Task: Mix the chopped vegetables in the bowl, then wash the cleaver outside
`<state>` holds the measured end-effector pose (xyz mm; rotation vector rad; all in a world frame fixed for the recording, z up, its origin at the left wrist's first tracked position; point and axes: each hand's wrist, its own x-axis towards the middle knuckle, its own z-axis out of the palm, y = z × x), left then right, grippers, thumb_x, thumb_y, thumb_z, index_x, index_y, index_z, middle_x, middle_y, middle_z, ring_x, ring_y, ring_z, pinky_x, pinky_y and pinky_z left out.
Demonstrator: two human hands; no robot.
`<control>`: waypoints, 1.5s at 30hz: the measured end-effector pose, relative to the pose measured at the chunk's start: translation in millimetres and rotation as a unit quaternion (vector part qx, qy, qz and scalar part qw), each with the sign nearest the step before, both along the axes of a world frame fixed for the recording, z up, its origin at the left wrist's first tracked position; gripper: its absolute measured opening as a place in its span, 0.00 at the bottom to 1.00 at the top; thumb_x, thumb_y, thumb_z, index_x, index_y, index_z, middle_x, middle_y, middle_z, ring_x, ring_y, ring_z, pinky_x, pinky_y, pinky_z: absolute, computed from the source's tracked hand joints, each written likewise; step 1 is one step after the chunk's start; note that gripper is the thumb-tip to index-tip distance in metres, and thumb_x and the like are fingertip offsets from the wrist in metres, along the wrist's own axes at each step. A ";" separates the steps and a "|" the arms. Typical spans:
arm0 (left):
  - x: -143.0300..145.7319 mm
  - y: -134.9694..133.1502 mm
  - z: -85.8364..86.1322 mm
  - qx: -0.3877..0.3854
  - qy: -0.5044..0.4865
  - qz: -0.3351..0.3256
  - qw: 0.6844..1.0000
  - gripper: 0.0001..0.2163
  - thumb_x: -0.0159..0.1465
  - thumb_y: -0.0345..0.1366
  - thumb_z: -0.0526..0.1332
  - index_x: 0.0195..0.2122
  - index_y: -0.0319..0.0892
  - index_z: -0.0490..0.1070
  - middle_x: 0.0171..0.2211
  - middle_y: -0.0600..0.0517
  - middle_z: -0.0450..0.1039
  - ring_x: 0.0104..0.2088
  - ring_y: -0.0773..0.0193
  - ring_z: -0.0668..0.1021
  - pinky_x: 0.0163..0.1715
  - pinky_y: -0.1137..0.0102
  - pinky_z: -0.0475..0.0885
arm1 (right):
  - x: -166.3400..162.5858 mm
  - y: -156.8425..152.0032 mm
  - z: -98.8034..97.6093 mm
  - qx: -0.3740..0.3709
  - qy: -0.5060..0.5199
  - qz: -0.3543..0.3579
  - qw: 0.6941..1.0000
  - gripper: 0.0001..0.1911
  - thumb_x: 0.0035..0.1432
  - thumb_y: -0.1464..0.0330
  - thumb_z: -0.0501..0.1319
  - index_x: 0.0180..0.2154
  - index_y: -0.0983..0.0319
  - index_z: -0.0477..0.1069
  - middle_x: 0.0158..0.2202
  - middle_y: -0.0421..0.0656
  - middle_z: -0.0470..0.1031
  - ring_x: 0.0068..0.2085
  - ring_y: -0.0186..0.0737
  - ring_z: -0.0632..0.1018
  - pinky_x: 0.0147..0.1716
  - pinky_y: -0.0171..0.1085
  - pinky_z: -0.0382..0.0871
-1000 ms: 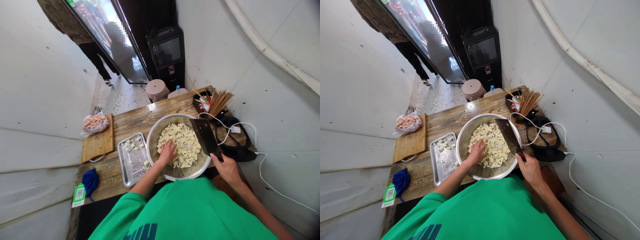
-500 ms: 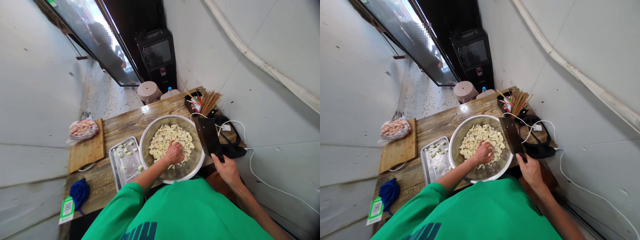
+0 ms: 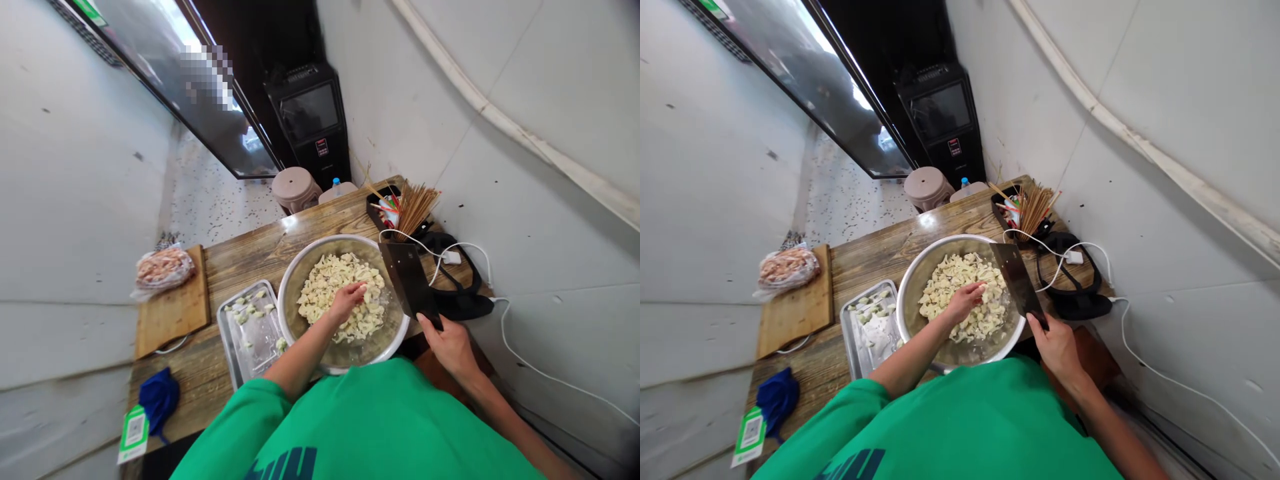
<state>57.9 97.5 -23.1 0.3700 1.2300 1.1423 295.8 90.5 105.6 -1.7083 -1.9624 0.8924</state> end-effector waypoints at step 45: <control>-46.1 -91.6 9.8 -0.005 -0.059 0.295 0.954 0.19 0.50 0.36 0.71 0.42 0.40 0.71 0.32 0.53 0.72 0.30 0.69 0.76 0.39 0.68 0.73 | -42.2 6.3 -14.2 0.007 0.024 0.132 0.991 0.30 0.57 0.47 0.54 0.39 0.66 0.79 0.32 0.48 0.80 0.33 0.50 0.80 0.31 0.38 0.71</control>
